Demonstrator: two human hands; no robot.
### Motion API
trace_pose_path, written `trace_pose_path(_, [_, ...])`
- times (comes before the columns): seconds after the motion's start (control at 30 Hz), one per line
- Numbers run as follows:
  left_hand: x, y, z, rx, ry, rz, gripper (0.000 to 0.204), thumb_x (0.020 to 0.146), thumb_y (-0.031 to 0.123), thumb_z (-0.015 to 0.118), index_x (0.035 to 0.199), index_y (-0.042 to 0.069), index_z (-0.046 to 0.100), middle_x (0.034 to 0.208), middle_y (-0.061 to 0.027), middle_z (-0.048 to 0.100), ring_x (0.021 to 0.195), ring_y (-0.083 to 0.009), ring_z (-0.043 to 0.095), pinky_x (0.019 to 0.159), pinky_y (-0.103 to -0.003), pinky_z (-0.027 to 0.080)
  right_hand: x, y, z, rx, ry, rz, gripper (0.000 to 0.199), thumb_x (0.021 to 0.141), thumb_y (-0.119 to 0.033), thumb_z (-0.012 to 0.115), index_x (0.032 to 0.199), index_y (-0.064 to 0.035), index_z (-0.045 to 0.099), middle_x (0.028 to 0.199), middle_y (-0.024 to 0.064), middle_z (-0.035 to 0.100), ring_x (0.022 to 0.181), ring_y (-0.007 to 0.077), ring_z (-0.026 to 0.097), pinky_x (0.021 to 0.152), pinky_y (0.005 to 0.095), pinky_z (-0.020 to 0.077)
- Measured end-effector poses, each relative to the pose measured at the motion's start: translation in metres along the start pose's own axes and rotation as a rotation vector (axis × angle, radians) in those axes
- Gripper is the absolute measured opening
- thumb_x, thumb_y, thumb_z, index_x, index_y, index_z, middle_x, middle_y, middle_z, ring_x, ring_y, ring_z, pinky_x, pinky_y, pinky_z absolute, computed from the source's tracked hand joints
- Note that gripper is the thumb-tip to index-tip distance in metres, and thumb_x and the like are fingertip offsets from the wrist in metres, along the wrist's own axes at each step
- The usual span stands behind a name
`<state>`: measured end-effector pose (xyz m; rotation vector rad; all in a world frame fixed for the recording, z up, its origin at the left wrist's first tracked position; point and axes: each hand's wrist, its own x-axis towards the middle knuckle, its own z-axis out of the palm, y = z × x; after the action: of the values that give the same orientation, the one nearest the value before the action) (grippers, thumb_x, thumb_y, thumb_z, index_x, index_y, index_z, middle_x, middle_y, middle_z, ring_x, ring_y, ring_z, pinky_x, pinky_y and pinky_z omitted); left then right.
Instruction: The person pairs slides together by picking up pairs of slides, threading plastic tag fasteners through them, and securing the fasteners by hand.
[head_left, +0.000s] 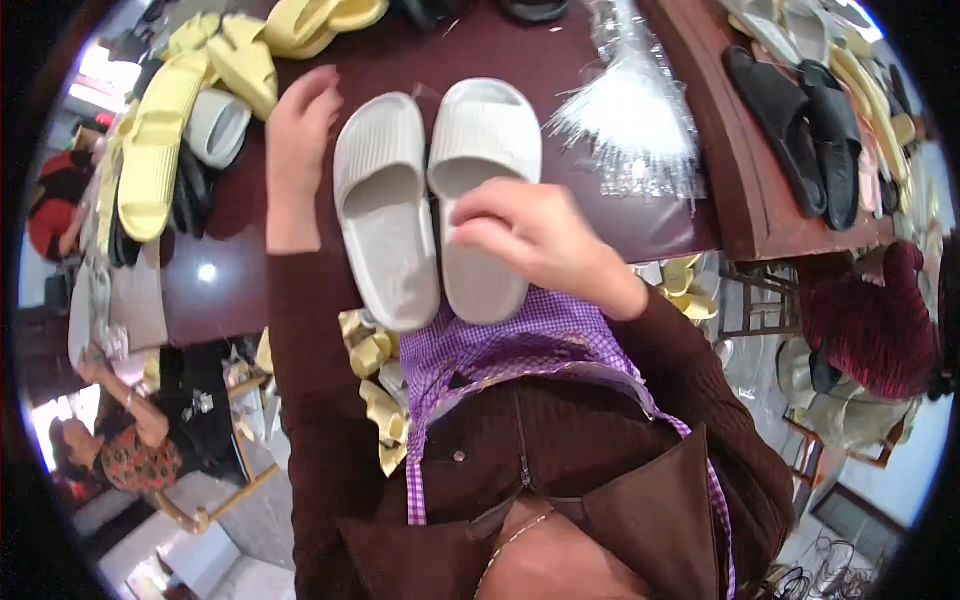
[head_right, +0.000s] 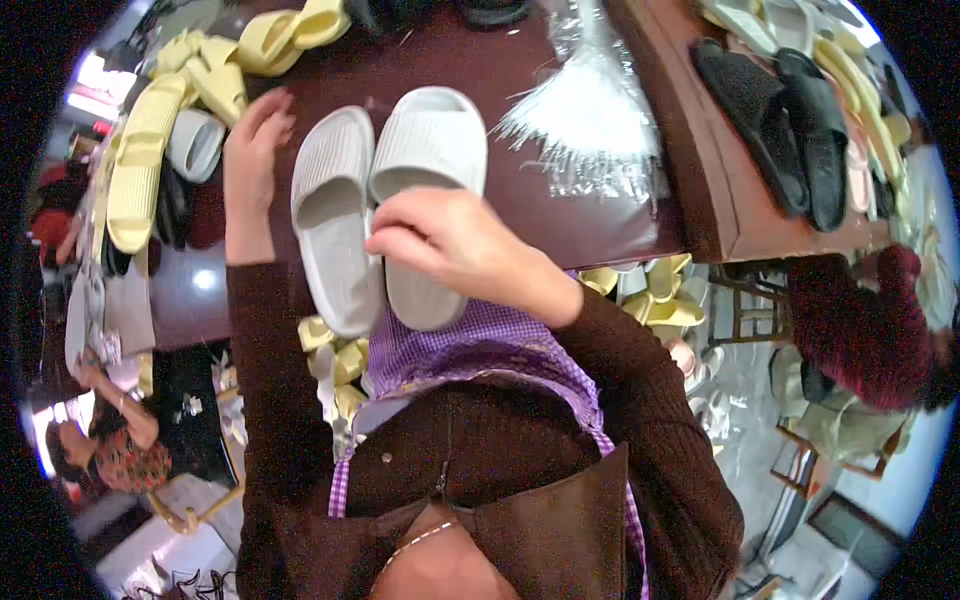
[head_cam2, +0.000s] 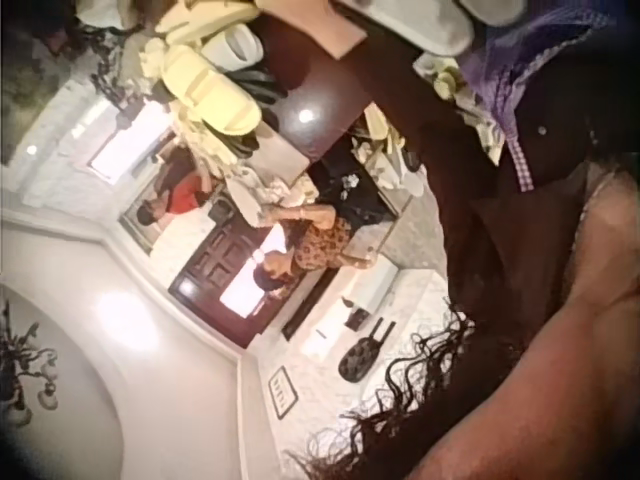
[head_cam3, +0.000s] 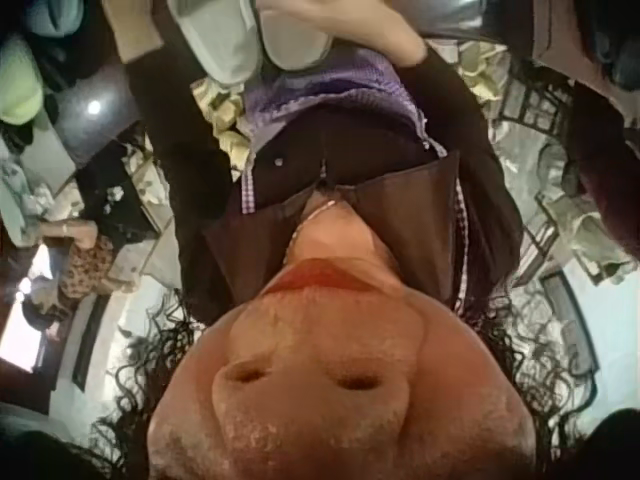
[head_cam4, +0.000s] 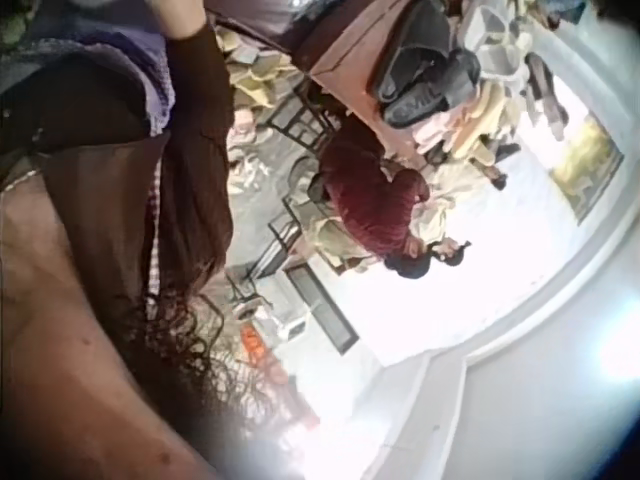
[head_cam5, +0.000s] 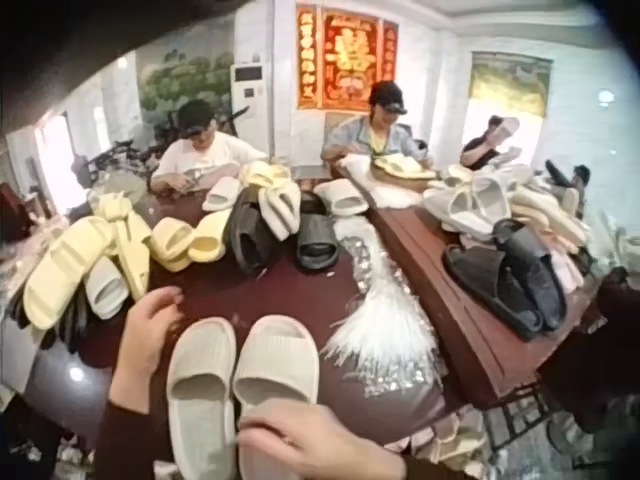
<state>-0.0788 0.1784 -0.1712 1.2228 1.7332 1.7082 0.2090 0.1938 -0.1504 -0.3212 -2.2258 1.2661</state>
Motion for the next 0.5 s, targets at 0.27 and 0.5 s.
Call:
trace_pose_path(0.27, [-0.026, -0.071, -0.031, -0.004, -0.028, -0.393, 0.028, 0.093, 0.024, 0.056, 0.110, 0.002, 0.060, 0.084, -0.0003, 0.059, 0.062, -0.0052, 0.048, 0.052, -0.018, 0.038, 0.038, 0.065, 0.034, -0.379, 0.031, 0.273, 0.042, 0.076, -0.036, 0.069, 0.082, 0.0043, 0.060, 0.083, 0.0242, 0.063, 0.082, 0.0404, 0.062, 0.074, 0.0462, 0.0484])
trace_pose_path(0.5, [-0.019, -0.042, -0.009, -0.091, -0.067, -0.403, 0.028, 0.095, 0.025, 0.052, 0.111, 0.003, 0.058, 0.083, -0.0014, 0.058, 0.062, -0.0069, 0.051, 0.052, -0.019, 0.039, 0.057, 0.066, 0.017, -0.503, 0.202, 0.286, 0.031, 0.076, -0.027, 0.065, 0.080, 0.0023, 0.059, 0.077, 0.0230, 0.063, 0.075, 0.0403, 0.062, 0.069, 0.0477, 0.0494])
